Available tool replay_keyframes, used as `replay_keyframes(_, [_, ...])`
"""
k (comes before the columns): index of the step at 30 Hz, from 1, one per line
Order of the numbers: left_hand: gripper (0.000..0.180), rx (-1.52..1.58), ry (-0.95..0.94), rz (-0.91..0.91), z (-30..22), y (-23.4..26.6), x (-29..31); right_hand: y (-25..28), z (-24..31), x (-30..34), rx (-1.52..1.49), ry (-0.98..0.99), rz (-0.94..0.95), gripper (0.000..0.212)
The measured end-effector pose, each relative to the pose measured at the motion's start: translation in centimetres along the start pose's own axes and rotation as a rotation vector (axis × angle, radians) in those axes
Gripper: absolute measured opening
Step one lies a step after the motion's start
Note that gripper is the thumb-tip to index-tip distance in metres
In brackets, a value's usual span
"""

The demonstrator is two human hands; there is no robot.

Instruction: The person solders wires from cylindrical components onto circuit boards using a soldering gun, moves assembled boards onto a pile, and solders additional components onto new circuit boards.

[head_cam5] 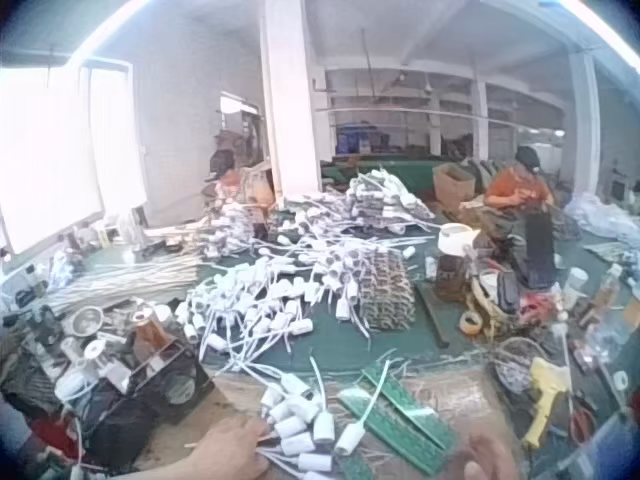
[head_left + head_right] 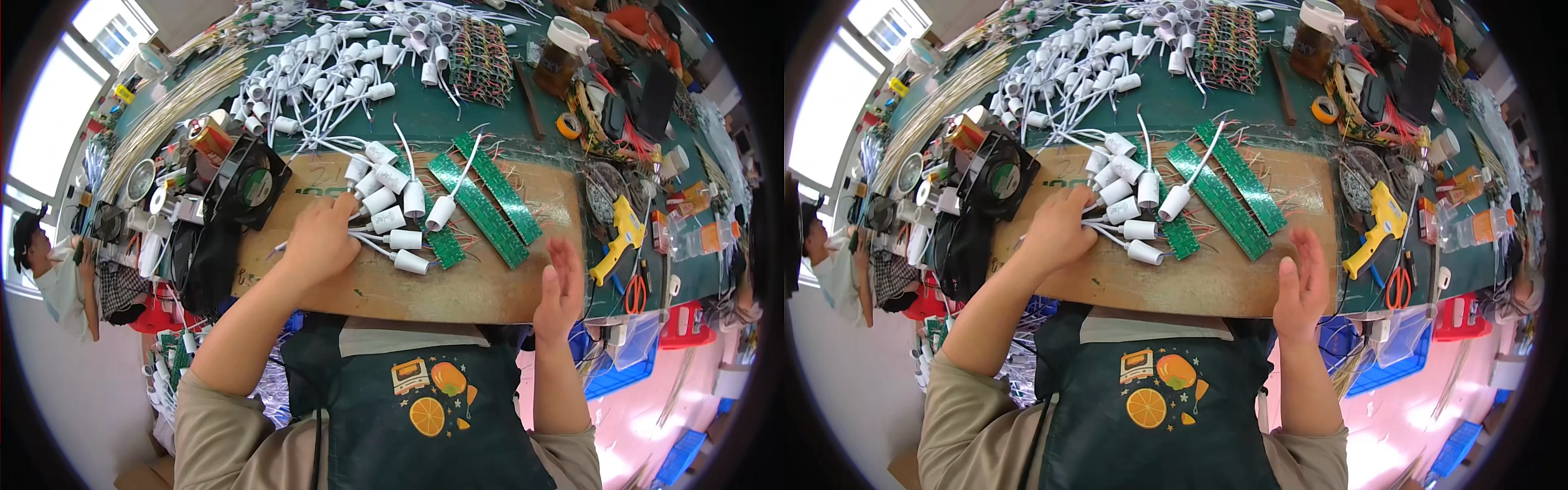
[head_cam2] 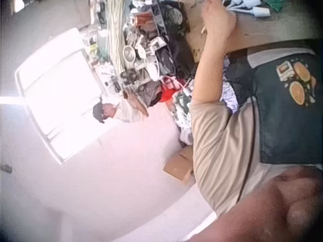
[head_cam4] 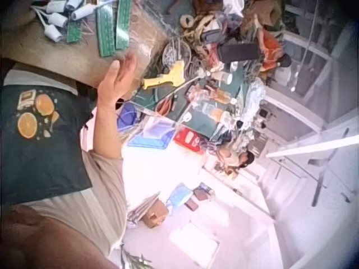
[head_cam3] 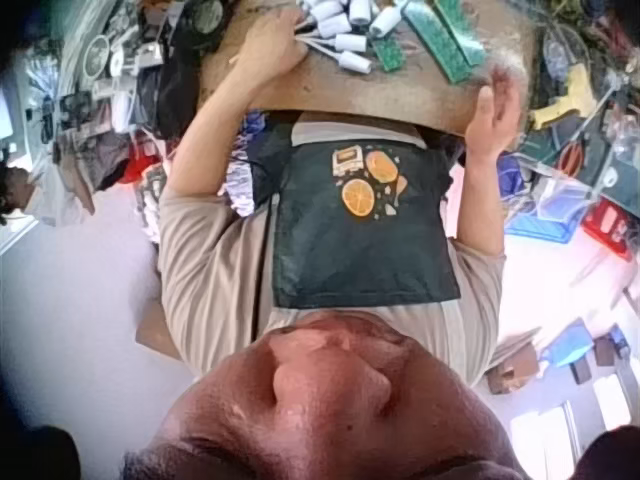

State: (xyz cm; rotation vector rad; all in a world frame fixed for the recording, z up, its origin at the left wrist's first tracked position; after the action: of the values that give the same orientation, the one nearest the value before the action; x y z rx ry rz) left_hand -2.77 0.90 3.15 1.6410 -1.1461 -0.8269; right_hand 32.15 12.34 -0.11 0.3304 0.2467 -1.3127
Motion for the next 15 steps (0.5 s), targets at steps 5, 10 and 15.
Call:
replay_keyframes(5, [0.037, 0.075, 0.035, -0.072, -1.7, 2.1, 0.6, 0.3, -0.3, -0.1, -0.085, -0.033, 0.01, 0.047])
replay_keyframes(10, [0.026, 0.035, -0.143, -0.327, -5.3, 9.2, 3.4, -0.5, -1.0, -0.3, -0.102, -0.09, 0.063, 0.046])
replay_keyframes(15, [0.022, -0.123, -0.269, -0.572, -7.1, 19.6, 8.8, 1.1, -2.6, -0.9, -0.089, -0.07, 0.021, 0.039])
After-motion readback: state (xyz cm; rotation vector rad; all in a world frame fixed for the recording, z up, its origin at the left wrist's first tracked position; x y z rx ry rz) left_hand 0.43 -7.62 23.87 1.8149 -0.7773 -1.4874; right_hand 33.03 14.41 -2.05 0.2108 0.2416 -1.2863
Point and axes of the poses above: each hand's wrist, its own x-axis away from the middle knuckle, its own y-axis out of the back of the hand, z = x × y, the point moved 6 cm from there along -x, towards the middle knuckle
